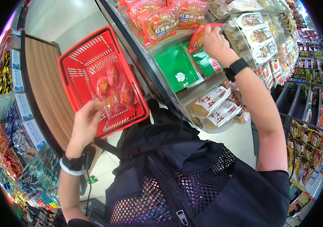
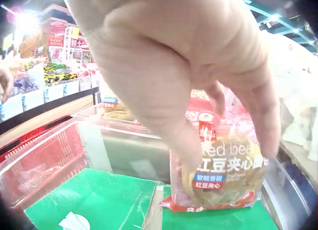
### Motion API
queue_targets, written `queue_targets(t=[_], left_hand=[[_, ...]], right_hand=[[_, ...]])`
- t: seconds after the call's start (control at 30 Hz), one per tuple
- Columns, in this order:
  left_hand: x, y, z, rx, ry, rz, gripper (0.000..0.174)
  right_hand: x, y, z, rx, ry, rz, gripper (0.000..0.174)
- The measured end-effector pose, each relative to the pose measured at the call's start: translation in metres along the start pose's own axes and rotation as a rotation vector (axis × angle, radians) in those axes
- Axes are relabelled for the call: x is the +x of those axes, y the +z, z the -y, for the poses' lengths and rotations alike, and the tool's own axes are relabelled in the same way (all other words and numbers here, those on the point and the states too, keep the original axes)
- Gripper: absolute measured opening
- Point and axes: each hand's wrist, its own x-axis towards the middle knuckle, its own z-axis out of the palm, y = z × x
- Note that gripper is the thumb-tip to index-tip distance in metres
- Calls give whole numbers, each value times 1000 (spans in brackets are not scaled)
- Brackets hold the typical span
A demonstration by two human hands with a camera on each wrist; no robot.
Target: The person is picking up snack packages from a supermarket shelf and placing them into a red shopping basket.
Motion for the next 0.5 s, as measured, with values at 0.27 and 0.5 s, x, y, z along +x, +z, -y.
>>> queue_targets(t=[0.27,0.5], left_hand=[[26,7,-14,-57,119,19,21],[41,-13,-46,-83,212,-4,37]], right_hand=[[24,8,-18,-43,-160,-90,21],[-65,-121,53,105,-349,-327,9]])
